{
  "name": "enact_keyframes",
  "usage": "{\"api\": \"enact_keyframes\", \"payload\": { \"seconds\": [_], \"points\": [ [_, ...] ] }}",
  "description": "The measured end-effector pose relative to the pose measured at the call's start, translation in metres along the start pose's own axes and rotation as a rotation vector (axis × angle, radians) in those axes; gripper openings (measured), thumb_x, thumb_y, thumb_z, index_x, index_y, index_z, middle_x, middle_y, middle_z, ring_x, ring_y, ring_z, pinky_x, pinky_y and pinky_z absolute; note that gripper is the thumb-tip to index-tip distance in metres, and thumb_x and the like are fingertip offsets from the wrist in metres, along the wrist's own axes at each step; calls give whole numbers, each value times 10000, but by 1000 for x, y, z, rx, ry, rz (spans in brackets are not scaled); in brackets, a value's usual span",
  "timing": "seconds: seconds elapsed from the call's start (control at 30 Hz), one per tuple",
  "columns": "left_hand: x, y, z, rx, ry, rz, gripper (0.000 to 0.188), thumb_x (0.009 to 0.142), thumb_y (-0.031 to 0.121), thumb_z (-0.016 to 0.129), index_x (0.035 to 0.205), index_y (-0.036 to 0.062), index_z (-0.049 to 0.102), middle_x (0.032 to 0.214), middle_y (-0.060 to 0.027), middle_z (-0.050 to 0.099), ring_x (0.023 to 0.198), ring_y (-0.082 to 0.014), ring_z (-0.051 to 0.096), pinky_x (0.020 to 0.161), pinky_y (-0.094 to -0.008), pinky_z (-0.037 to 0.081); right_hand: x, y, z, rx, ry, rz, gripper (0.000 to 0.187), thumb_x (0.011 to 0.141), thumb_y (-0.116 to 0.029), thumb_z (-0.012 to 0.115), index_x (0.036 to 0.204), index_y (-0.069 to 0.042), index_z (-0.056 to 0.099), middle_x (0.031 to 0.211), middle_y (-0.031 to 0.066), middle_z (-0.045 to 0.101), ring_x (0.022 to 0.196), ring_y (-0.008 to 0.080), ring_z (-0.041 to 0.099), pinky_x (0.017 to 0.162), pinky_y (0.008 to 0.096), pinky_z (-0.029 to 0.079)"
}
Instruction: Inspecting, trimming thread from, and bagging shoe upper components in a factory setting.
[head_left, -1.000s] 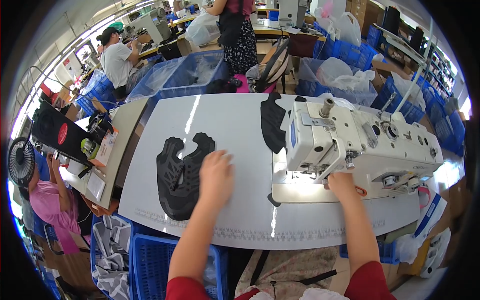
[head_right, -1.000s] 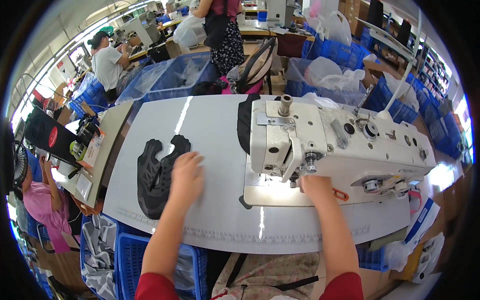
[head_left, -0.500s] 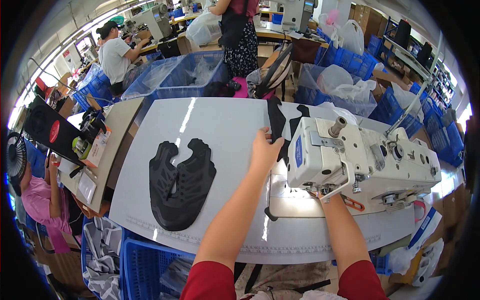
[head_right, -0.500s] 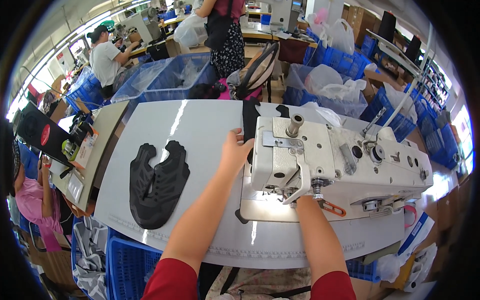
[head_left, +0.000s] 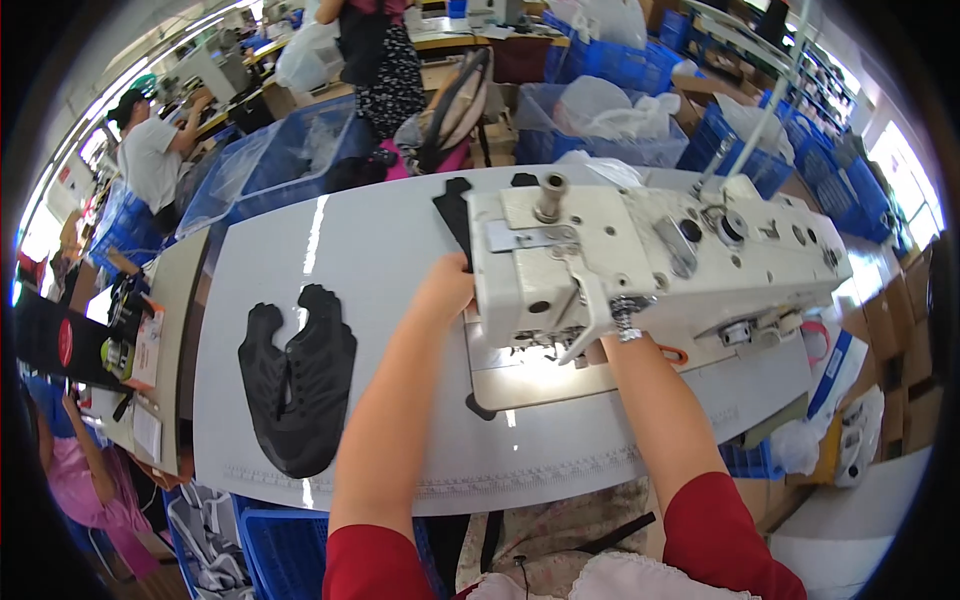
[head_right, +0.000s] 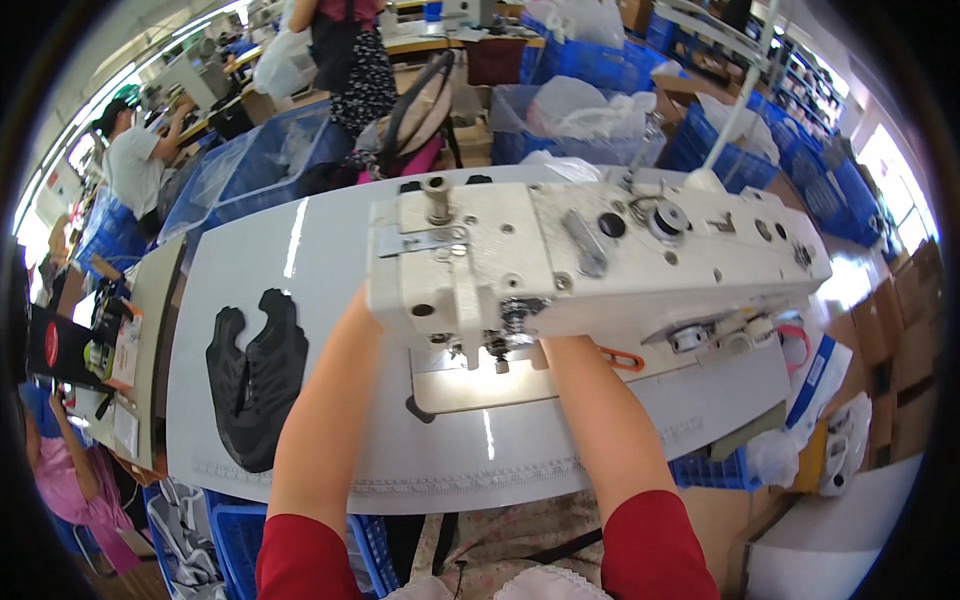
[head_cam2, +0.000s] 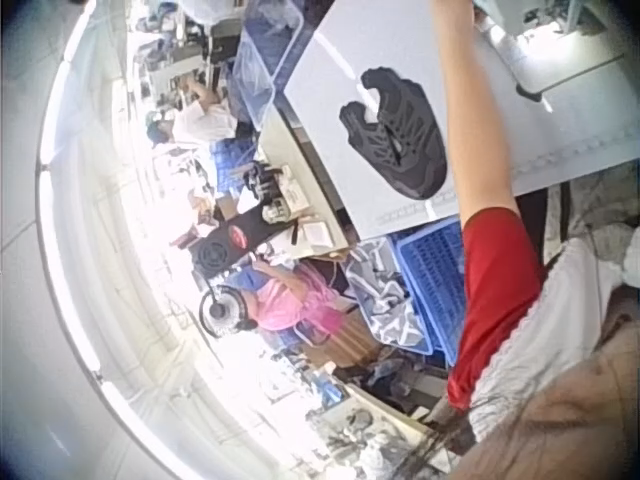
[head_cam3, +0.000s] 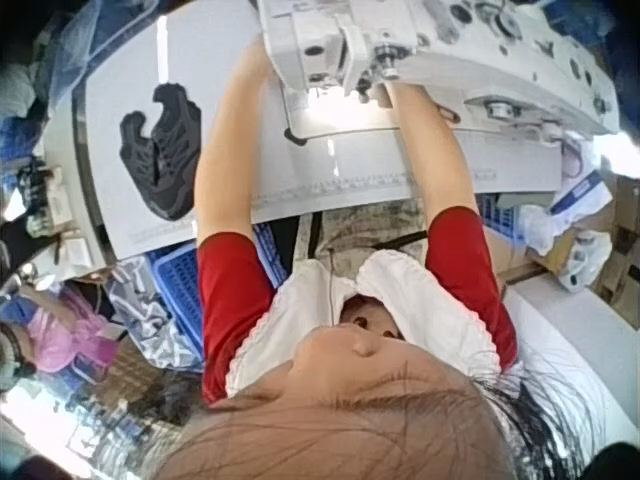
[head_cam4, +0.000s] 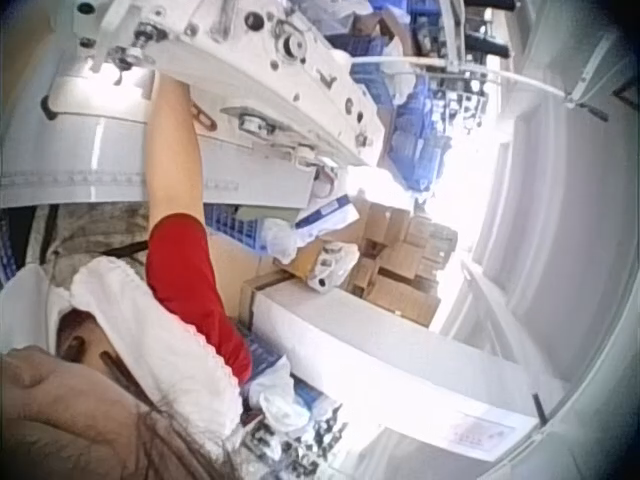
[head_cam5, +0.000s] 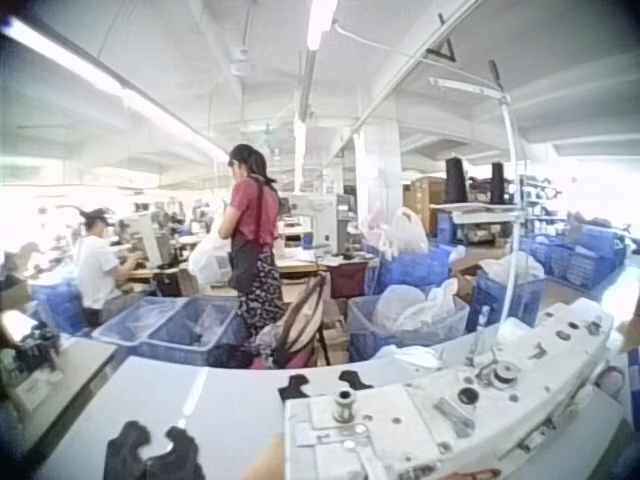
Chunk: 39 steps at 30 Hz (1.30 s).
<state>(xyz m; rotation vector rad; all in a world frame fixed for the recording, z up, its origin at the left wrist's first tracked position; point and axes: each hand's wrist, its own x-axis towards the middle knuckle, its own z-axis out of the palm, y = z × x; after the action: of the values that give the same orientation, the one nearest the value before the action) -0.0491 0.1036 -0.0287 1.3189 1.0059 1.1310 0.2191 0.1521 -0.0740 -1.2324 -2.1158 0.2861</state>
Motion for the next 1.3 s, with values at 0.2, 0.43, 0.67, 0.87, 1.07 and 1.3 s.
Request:
{"api": "enact_keyframes", "payload": {
  "seconds": [0.2, 0.43, 0.67, 0.87, 1.07, 1.3],
  "points": [
    [-34, 33, 43, 295, 185, 28, 404, 719, 243, 680, 1052, 25, 613, 974, -147, 653, 919, -261, 623, 775, -346, 481, -39, -13, 4, 161, -9, 85, 443, 876, -356, 464, 1236, -99, 437, 1218, 120, 491, 1117, 255, 485, 948, 390, 406],
    [-64, 27, 38, 810, -60, 169, 414, 724, 173, 704, 1106, 75, 576, 1111, -84, 586, 1001, -238, 565, 845, -344, 456, -47, -31, 6, 418, -33, 70, 413, 837, -328, 532, 1180, -100, 498, 1151, 125, 536, 1063, 261, 515, 910, 384, 420],
    [-70, 35, 33, 862, -143, 100, 397, 732, 197, 699, 1098, 89, 589, 1111, -74, 586, 1028, -238, 553, 871, -365, 441, -54, -46, 12, 665, -54, 44, 384, 799, -301, 600, 1124, -102, 560, 1084, 130, 580, 1010, 267, 546, 871, 379, 435],
    [-76, 43, 42, 994, -189, 6, 478, 747, 223, 694, 1180, 97, 535, 1203, -84, 536, 1117, -257, 496, 932, -372, 407, -63, -50, 6, 835, -66, 41, 363, 771, -281, 648, 1084, -103, 604, 1036, 134, 612, 972, 271, 567, 844, 376, 445],
    [-82, 9, 20, 756, -192, -235, 500, 814, 263, 617, 1261, 96, 467, 1296, -108, 463, 1209, -251, 418, 1011, -386, 328, -55, -108, -50, 175, -37, 18, 299, 682, -253, 702, 928, -90, 653, 875, 109, 640, 839, 285, 597, 729, 402, 461],
    [-84, 17, 38, 1115, -278, -272, 531, 850, 319, 533, 1285, 69, 361, 1306, -157, 369, 1199, -296, 354, 1008, -396, 286, -62, -108, -51, 206, -16, 125, 188, 699, -188, 658, 842, -66, 655, 800, 105, 640, 761, 291, 603, 648, 403, 465]
  ]
}}
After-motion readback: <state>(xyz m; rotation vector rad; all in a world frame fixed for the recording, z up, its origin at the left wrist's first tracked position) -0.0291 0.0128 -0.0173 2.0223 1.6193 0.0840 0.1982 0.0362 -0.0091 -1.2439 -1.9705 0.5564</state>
